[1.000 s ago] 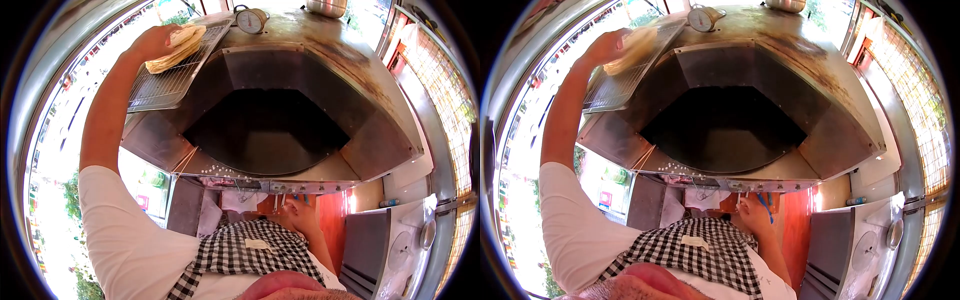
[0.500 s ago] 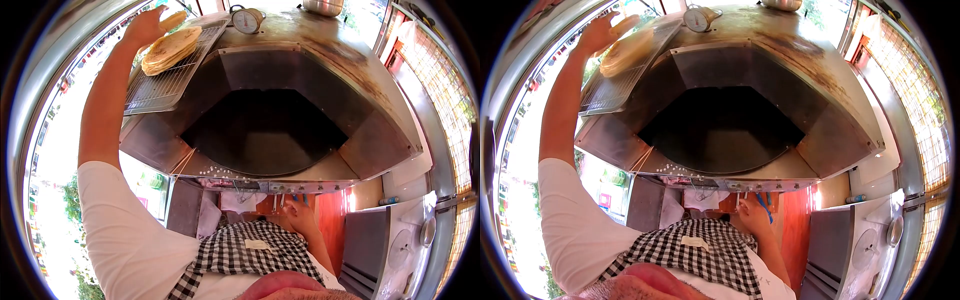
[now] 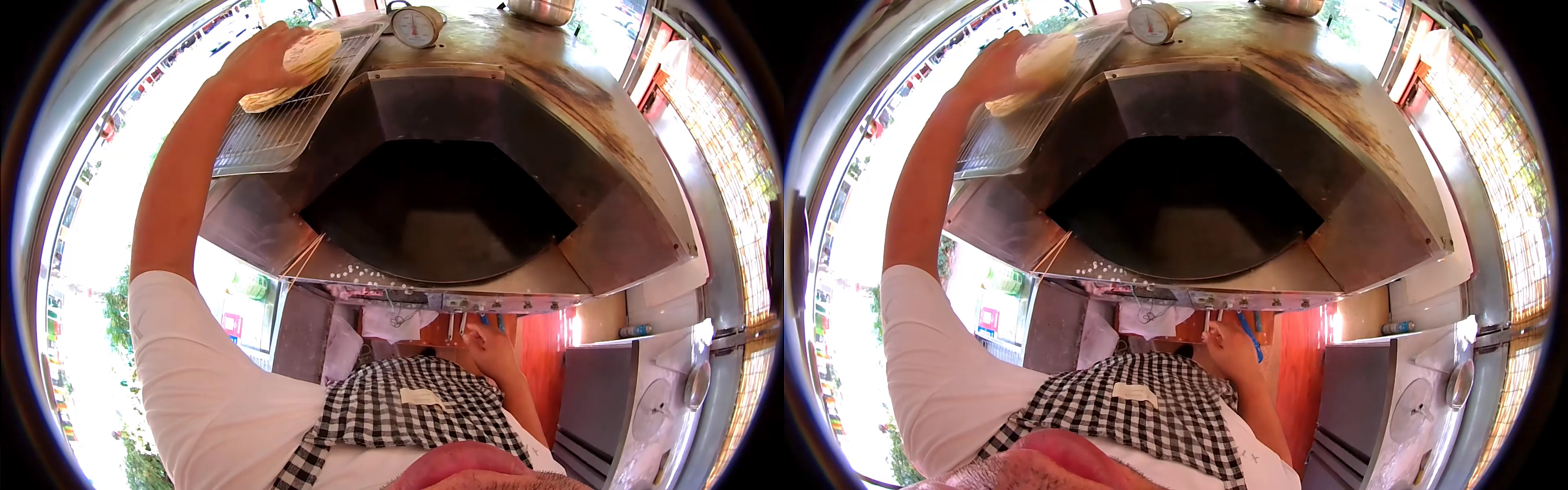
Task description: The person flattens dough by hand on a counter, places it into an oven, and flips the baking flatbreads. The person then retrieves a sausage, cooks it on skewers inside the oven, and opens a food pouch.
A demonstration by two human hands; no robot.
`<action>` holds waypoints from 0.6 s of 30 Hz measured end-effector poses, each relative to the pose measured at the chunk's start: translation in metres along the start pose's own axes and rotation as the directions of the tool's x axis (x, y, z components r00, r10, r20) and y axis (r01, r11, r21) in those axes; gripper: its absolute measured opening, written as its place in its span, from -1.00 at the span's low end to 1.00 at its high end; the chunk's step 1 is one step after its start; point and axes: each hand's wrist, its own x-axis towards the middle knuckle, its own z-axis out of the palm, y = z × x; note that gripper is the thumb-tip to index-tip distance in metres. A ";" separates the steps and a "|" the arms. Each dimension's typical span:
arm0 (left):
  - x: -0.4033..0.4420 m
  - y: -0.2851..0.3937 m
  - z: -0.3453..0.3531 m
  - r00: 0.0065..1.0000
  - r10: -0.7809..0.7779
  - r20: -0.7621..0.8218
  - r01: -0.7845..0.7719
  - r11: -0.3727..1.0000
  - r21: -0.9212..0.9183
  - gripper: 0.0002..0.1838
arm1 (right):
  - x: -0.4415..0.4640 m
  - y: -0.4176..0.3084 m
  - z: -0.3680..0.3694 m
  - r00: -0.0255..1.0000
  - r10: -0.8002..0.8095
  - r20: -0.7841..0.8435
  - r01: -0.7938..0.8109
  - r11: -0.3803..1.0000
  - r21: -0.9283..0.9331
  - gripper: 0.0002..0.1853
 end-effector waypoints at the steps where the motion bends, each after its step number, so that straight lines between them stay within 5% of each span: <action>1: -0.001 -0.004 0.000 1.000 -0.020 0.012 0.020 1.000 -0.005 -0.12 | -0.001 0.001 0.000 1.000 0.001 0.005 -0.001 1.000 -0.008 -0.66; 6: 0.002 -0.038 0.009 0.997 -0.061 0.050 0.057 0.995 0.084 -0.09 | -0.001 0.000 0.001 1.000 0.003 -0.007 -0.003 0.999 -0.041 -0.67; 7: -0.001 -0.050 0.021 0.999 -0.009 -0.052 0.012 0.998 0.060 -0.09 | 0.000 -0.001 0.001 1.000 0.011 -0.008 -0.012 0.999 -0.036 -0.67; 14: -0.004 -0.062 0.019 0.984 -0.152 0.099 0.177 0.914 -0.364 -0.15 | -0.002 0.005 0.002 1.000 -0.001 -0.015 0.001 1.000 -0.018 -0.65; 18: 0.001 -0.074 0.018 0.981 -0.165 0.098 0.189 0.915 -0.356 -0.25 | -0.001 0.003 0.001 1.000 -0.018 -0.026 0.017 0.999 -0.027 -0.66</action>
